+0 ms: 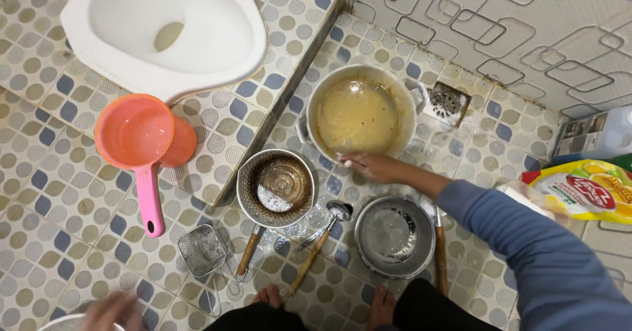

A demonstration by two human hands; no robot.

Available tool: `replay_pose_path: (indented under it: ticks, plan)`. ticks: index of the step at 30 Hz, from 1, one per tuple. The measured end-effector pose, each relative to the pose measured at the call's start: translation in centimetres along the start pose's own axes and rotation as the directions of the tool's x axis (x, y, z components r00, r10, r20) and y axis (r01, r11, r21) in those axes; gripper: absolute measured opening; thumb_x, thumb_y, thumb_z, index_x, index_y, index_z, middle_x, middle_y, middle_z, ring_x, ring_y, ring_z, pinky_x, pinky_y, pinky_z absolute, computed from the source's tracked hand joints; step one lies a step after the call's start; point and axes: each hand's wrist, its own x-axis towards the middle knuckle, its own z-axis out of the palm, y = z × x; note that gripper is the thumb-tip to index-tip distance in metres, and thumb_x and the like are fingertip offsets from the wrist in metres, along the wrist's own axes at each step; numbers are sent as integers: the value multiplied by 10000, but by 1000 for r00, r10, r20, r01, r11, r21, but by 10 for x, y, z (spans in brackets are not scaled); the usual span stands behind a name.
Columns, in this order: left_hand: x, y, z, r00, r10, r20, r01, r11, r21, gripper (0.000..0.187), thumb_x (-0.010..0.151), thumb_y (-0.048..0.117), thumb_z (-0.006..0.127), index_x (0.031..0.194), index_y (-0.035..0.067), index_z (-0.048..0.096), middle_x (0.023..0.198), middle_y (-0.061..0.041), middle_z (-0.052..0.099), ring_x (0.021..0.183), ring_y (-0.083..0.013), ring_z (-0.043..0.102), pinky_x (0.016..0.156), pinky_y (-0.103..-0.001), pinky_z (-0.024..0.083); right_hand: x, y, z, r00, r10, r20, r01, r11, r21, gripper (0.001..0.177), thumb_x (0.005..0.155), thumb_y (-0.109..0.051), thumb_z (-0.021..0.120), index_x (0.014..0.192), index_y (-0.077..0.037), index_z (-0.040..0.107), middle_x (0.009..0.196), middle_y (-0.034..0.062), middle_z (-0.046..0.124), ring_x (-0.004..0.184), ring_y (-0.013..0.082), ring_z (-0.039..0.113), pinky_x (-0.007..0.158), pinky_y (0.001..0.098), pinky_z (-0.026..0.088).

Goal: Washing several pots, bowls, and utensils on the floor of a bathroom using a scrub pad and water.

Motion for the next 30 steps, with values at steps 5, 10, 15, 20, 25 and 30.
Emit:
replay_pose_path:
  ticks: [5,10,15,20,25,30]
  plan:
    - [317,160,100,996,80,48,-77,996,-53,452,886,85,697,1327,20,619,1385,-197,578,1348,-348,510,1111,-487,418,-7,27,-47,901,433,21,-363,780,-509,583,1044,-589,331,1427,-238,596,1520,95,531,1361,291,543,1171,484,411]
    - [443,58,288,929,-159,334,166,986,8,1015,911,303,755,1551,-36,43,1445,-400,372,1272,-512,528,1058,-471,461,-6,81,-43,921,282,-269,-386,568,-726,652,989,-581,451,1389,-80,574,1559,169,418,1374,327,460,989,520,463]
    - [458,32,311,814,-348,465,452,883,-129,878,927,248,669,1579,14,130,1293,-324,604,1082,-438,673,888,-454,569,-10,9,-26,938,308,160,-240,908,-344,610,1030,-506,264,1560,-220,361,1622,98,325,1441,315,352,1158,552,305]
    - [445,55,307,675,-462,575,727,551,-410,602,975,131,519,1545,71,336,1225,-139,621,885,-328,731,585,-419,644,55,2,3,986,49,160,-41,998,-54,693,1048,-564,124,1634,-198,85,1718,96,50,1584,311,36,1257,553,120]
    - [438,70,297,762,-433,482,586,778,-228,519,1013,106,539,1516,33,434,850,-225,715,782,-344,764,582,-385,653,102,23,2,998,35,51,-34,999,-22,768,1010,-584,132,1631,-174,-58,1707,121,-97,1561,326,-80,1231,566,39]
    - [435,33,316,891,-303,339,361,925,-122,468,963,124,610,1412,13,542,937,-288,720,908,-415,727,778,-467,584,71,5,9,988,1,155,-12,997,75,751,1024,-587,118,1634,-174,-25,1714,151,-103,1574,343,-76,1249,542,78]
